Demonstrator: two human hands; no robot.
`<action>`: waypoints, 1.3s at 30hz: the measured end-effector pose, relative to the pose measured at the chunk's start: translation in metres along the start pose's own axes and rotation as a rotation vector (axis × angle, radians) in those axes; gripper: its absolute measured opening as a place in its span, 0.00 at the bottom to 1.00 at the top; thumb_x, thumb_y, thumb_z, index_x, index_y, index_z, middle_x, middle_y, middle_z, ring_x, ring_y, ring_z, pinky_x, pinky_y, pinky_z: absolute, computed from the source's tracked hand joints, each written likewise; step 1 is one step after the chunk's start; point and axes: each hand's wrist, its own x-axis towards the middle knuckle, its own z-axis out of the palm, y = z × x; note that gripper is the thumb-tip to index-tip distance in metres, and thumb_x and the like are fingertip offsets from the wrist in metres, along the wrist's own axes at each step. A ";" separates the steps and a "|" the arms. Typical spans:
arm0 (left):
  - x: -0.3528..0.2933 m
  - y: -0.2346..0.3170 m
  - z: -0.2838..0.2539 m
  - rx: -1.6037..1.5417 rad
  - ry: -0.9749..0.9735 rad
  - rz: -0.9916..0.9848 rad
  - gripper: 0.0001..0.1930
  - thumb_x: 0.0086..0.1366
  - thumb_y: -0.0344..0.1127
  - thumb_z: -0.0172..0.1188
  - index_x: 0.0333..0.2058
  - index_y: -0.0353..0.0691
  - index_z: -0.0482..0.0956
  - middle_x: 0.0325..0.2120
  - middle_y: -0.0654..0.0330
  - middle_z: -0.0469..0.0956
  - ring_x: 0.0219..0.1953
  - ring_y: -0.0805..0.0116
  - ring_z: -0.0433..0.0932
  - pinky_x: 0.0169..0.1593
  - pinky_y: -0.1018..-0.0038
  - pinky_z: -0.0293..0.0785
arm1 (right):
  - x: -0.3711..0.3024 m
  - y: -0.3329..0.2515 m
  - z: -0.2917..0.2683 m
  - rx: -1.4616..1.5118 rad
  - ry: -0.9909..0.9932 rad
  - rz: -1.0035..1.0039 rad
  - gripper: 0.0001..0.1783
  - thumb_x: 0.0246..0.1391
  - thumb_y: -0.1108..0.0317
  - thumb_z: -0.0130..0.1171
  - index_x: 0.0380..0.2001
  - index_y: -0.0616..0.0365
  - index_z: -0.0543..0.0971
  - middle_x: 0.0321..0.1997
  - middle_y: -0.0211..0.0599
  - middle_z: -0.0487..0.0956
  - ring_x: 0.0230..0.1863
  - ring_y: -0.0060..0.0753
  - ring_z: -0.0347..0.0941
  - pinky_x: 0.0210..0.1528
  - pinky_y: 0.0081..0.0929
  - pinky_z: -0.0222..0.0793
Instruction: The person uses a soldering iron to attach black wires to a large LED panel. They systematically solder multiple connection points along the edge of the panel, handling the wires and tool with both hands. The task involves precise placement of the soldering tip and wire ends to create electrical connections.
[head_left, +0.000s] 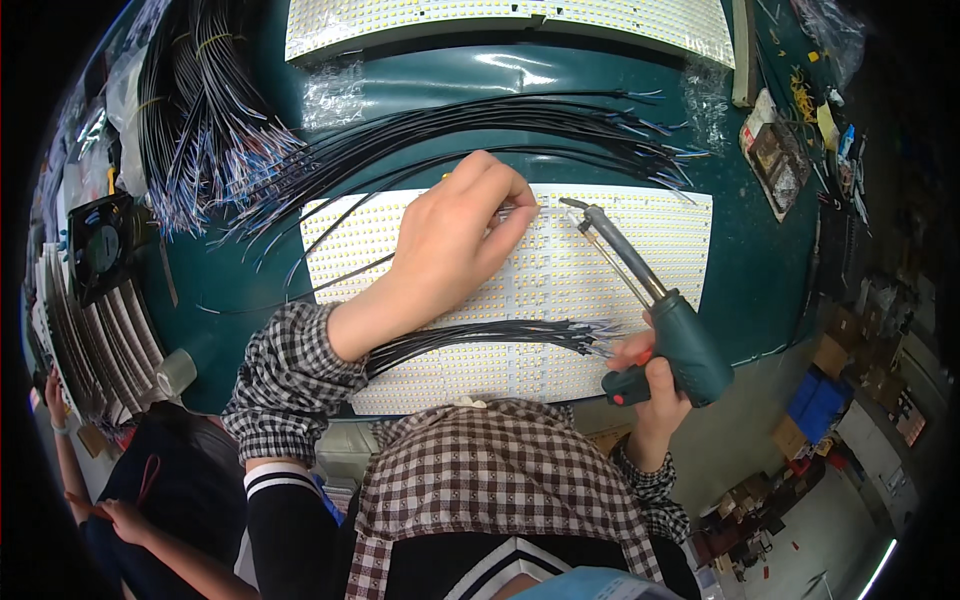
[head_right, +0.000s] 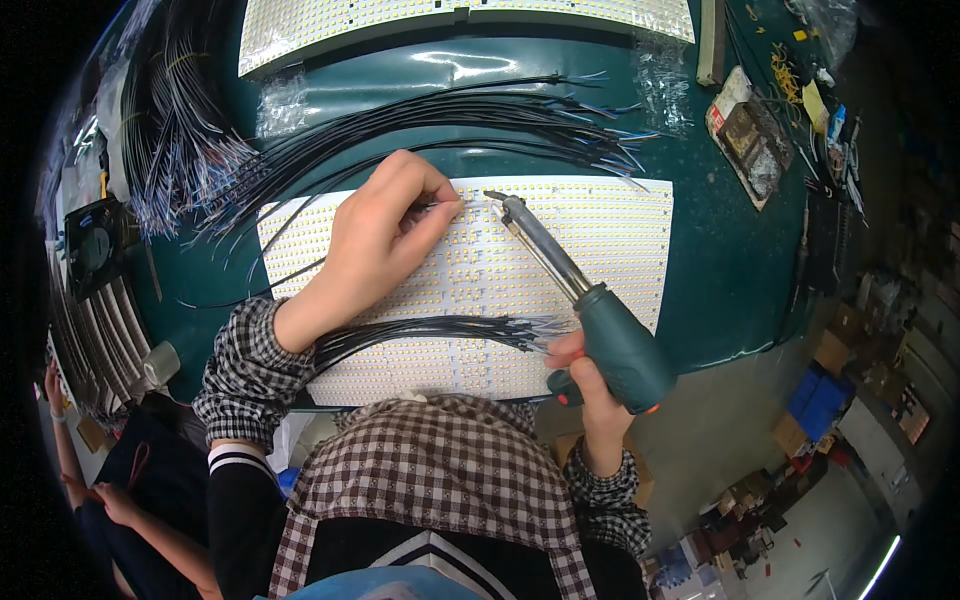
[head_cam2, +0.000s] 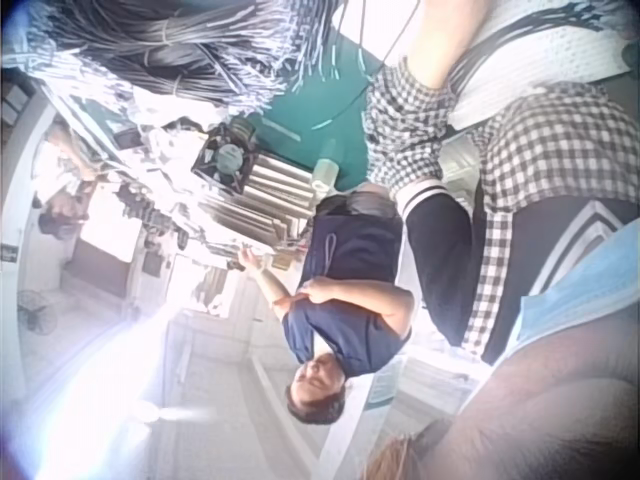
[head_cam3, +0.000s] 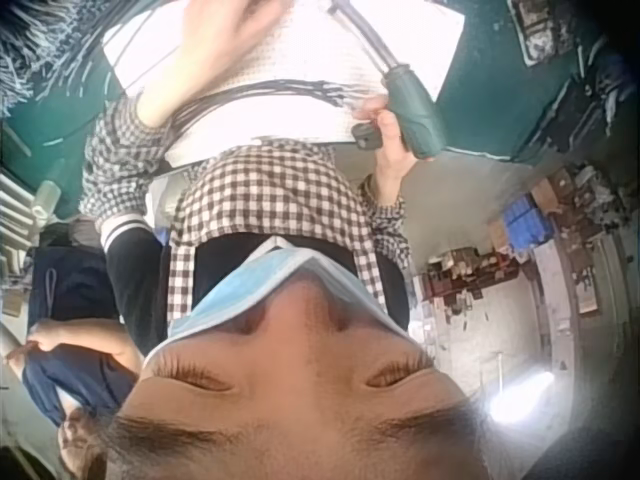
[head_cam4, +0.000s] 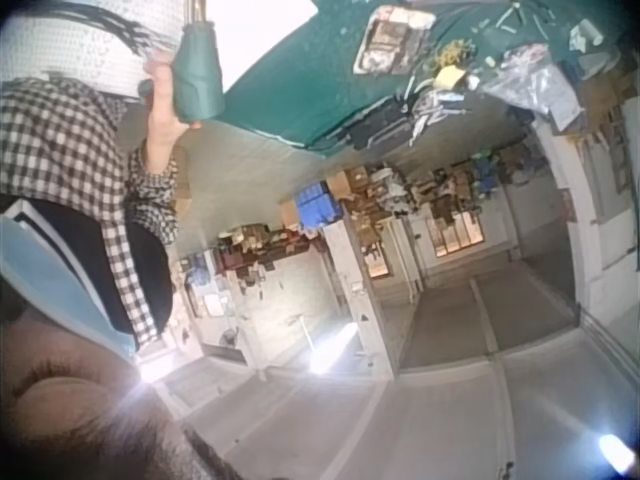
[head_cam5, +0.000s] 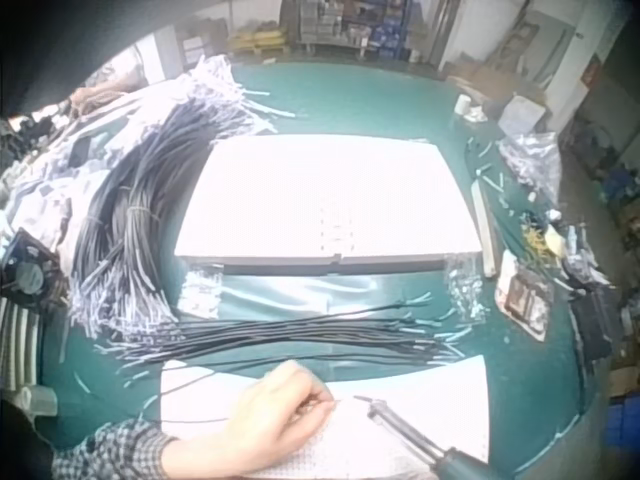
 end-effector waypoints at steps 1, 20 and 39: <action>-0.001 0.003 -0.003 -0.027 -0.013 -0.018 0.05 0.55 0.28 0.59 0.28 0.38 0.72 0.26 0.58 0.72 0.27 0.60 0.76 0.29 0.69 0.71 | 0.000 -0.001 0.000 0.027 0.002 -0.019 0.31 0.56 0.58 0.55 0.51 0.78 0.65 0.32 0.45 0.76 0.30 0.36 0.76 0.29 0.28 0.77; 0.009 0.002 -0.008 0.072 -0.123 0.020 0.05 0.57 0.27 0.59 0.28 0.34 0.72 0.27 0.56 0.71 0.28 0.63 0.75 0.31 0.72 0.72 | -0.001 0.000 0.002 0.042 0.037 -0.033 0.30 0.56 0.59 0.54 0.52 0.77 0.65 0.35 0.48 0.77 0.33 0.41 0.78 0.28 0.29 0.79; 0.005 0.002 -0.001 0.102 -0.063 0.036 0.05 0.54 0.26 0.60 0.27 0.36 0.71 0.26 0.57 0.69 0.26 0.63 0.74 0.30 0.71 0.71 | -0.002 -0.002 0.003 0.029 0.047 -0.033 0.30 0.56 0.58 0.54 0.51 0.76 0.66 0.35 0.47 0.77 0.35 0.41 0.78 0.28 0.26 0.78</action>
